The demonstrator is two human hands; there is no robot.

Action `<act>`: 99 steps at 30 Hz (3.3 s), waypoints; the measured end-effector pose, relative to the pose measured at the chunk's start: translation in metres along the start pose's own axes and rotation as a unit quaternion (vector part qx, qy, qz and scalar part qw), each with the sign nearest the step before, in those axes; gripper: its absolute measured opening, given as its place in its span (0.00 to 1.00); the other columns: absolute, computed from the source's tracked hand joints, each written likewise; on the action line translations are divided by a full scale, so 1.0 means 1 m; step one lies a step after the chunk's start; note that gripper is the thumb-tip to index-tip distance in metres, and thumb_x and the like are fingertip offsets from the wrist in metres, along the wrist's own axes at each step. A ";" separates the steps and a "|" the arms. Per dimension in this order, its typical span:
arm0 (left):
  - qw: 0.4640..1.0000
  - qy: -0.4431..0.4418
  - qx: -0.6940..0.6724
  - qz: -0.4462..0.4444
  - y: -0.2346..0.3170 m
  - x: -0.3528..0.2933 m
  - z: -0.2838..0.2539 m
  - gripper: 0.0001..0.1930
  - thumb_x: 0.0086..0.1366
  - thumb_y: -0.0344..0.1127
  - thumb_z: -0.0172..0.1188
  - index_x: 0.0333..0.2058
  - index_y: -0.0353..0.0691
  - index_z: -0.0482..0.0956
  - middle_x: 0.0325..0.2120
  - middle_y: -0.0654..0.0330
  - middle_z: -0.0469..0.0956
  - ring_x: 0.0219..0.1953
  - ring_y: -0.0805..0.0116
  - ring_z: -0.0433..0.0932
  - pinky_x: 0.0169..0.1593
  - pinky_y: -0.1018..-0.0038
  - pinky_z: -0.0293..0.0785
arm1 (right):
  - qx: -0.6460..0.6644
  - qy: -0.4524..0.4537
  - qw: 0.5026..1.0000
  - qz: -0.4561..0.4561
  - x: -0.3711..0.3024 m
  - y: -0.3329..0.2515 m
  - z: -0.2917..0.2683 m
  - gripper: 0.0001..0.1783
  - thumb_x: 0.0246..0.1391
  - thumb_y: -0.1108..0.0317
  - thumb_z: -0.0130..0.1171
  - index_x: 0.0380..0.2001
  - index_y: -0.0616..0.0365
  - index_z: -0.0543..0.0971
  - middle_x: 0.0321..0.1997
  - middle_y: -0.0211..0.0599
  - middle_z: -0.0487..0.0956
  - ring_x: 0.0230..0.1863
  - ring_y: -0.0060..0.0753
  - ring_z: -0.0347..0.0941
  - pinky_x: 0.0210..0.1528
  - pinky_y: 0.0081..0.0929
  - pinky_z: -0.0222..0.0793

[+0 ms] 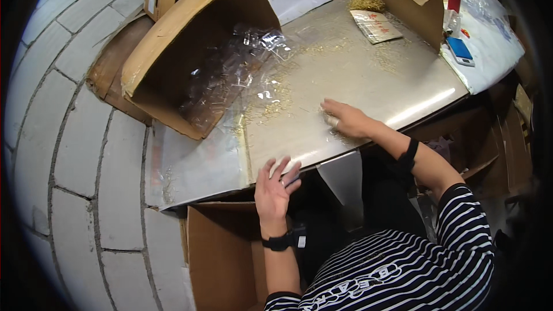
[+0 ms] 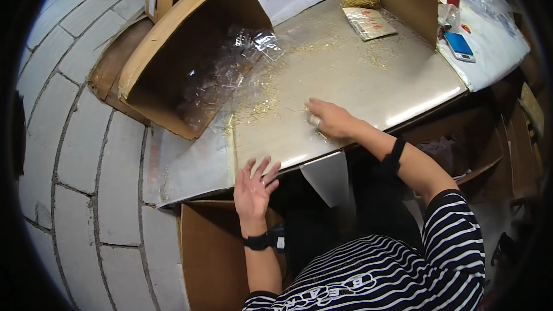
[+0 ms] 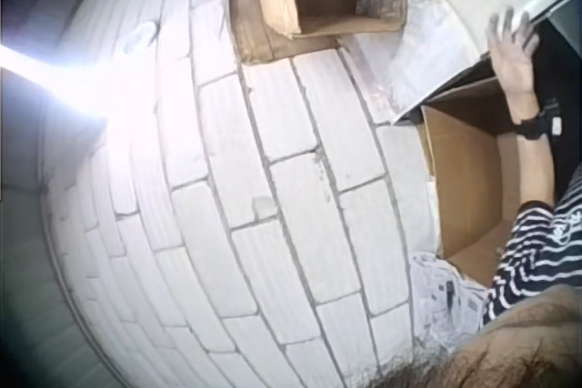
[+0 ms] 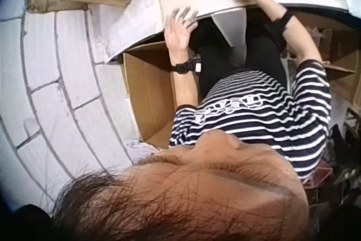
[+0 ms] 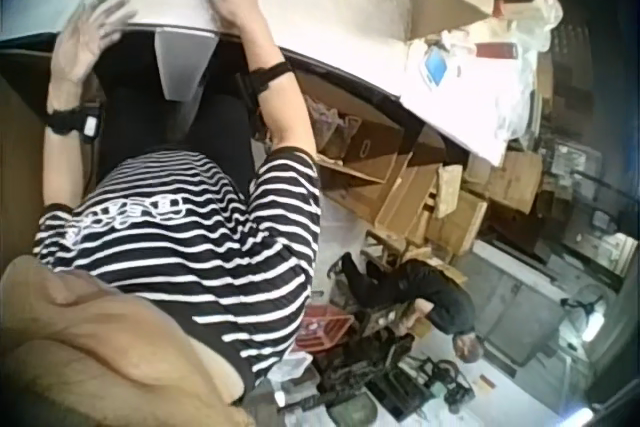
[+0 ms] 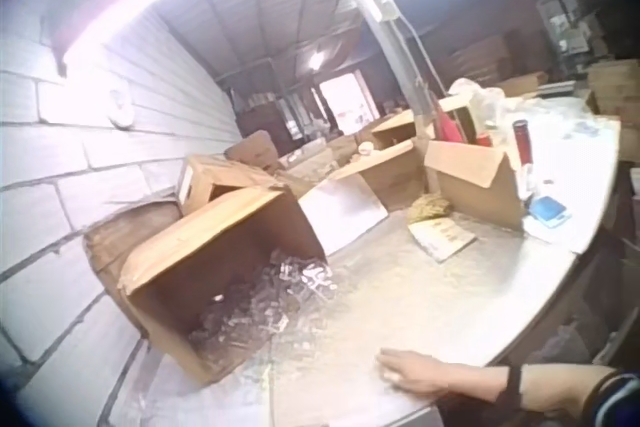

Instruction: The person repeatedly scoops small yellow items from a table into clear plastic bags and places them into a cardboard box. The person also handles a larger bag of the same items, pouring them onto the table to replenish the supply.

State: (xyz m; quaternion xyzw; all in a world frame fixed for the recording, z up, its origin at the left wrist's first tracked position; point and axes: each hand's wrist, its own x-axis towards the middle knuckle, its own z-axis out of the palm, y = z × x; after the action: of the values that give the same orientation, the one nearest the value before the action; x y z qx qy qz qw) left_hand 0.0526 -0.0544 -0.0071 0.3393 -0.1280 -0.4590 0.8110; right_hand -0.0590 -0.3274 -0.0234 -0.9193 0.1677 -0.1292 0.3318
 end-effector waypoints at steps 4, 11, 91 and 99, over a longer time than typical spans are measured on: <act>0.990 0.097 0.075 -0.065 -0.024 -0.071 -0.029 0.19 0.69 0.46 0.40 0.48 0.37 0.67 0.49 0.40 0.69 0.49 0.39 0.72 0.32 0.64 0.83 | 0.137 0.180 0.973 0.042 -0.035 0.048 -0.030 0.27 0.60 0.58 0.45 0.59 0.60 0.63 0.66 0.49 0.59 0.65 0.48 0.56 0.67 0.31 0.49; 0.916 0.202 0.256 -0.233 -0.106 -0.101 -0.097 0.20 0.65 0.35 0.49 0.53 0.33 0.60 0.44 0.43 0.74 0.39 0.50 0.80 0.30 0.68 0.82 | -0.119 0.044 0.991 -0.033 0.000 0.002 0.013 0.27 0.60 0.58 0.43 0.60 0.60 0.62 0.66 0.46 0.59 0.68 0.43 0.51 0.68 0.37 0.46; 0.963 0.128 0.144 -0.191 -0.201 -0.040 -0.047 0.22 0.70 0.48 0.39 0.48 0.36 0.70 0.37 0.55 0.77 0.31 0.67 0.81 0.23 0.74 0.80 | -0.051 0.019 0.993 -0.109 -0.180 -0.066 0.017 0.25 0.40 0.82 0.53 0.47 0.63 0.73 0.54 0.47 0.71 0.61 0.47 0.63 0.60 0.38 0.63; 0.942 0.073 0.163 -0.285 -0.202 -0.062 -0.070 0.23 0.69 0.50 0.43 0.45 0.33 0.72 0.32 0.56 0.78 0.26 0.69 0.80 0.21 0.77 0.79 | 0.070 -0.012 0.997 0.015 -0.223 -0.033 0.021 0.14 0.46 0.79 0.55 0.40 0.66 0.76 0.43 0.49 0.77 0.44 0.50 0.74 0.47 0.35 0.71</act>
State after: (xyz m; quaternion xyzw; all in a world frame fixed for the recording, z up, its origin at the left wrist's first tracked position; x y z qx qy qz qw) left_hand -0.0776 -0.0425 -0.1872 0.5213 -0.0394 -0.6183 0.5868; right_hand -0.2470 -0.2035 -0.0454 -0.8927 0.1680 -0.1244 0.3993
